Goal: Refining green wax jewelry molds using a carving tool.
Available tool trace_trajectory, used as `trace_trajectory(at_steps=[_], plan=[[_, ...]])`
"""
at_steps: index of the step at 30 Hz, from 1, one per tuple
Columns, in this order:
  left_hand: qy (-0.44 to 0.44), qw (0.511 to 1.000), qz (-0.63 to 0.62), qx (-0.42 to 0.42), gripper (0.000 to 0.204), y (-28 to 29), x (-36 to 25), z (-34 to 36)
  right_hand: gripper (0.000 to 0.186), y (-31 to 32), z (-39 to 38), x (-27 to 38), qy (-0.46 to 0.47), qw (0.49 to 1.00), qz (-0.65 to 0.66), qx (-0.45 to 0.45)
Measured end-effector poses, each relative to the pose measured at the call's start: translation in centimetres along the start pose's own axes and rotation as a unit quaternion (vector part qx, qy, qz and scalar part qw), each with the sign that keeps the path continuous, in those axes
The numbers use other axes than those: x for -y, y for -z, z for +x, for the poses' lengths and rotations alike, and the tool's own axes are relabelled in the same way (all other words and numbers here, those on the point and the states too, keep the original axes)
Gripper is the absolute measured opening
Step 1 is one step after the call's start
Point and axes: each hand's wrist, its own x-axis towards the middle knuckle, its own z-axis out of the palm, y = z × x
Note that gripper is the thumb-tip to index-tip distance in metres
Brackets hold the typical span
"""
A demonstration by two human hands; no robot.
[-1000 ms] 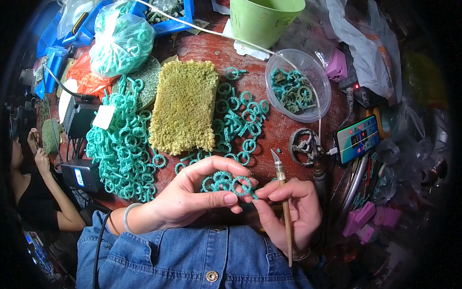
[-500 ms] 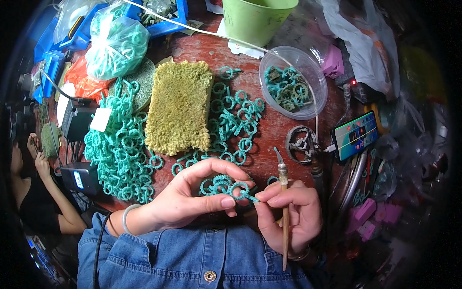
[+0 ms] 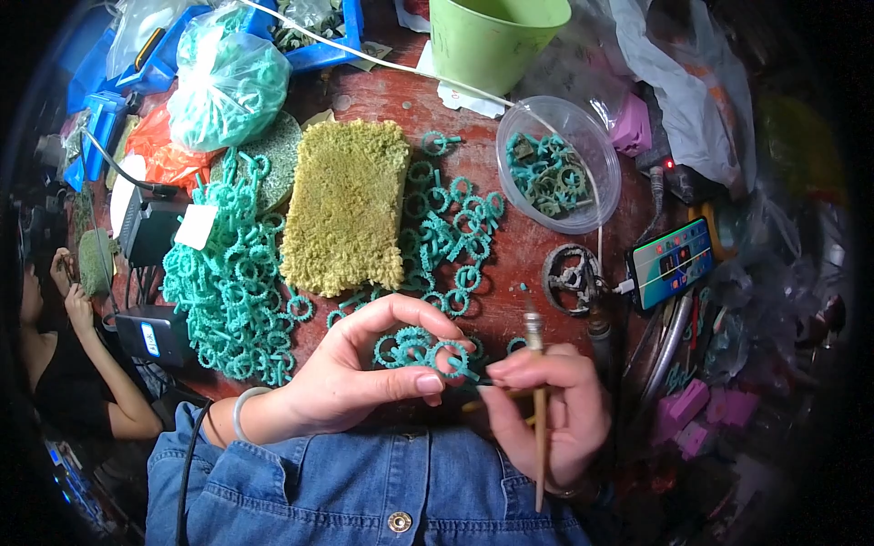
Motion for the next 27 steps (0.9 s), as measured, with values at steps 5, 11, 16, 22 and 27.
trace_trajectory(at_steps=[5, 11, 16, 22, 27], plan=[[-0.009, 0.999, -0.036, -0.004, 0.034, 0.1, -0.1, -0.2, 0.025, 2.7, -1.5, -0.5, -0.042, 0.943, -0.298, -0.143], [-0.002, 0.992, -0.121, -0.016, 0.029, -0.2, -0.2, -0.2, 0.028, 6.0, -3.3, -2.3, -0.140, 0.878, -0.448, -0.091], [-0.005, 0.985, -0.158, -0.065, 0.031, -0.2, -0.2, 0.0, 0.022, 4.5, -3.3, -2.3, -0.002, 0.856, -0.486, -0.176], [-0.015, 0.982, -0.178, -0.068, 0.032, -0.1, -0.4, 0.1, 0.028, 2.6, -3.3, -1.7, 0.068, 0.936, -0.328, -0.112], [-0.015, 0.979, -0.186, -0.077, 0.032, 0.0, -0.3, 0.2, 0.035, 1.8, -2.7, -1.7, 0.069, 0.940, -0.325, -0.077]])
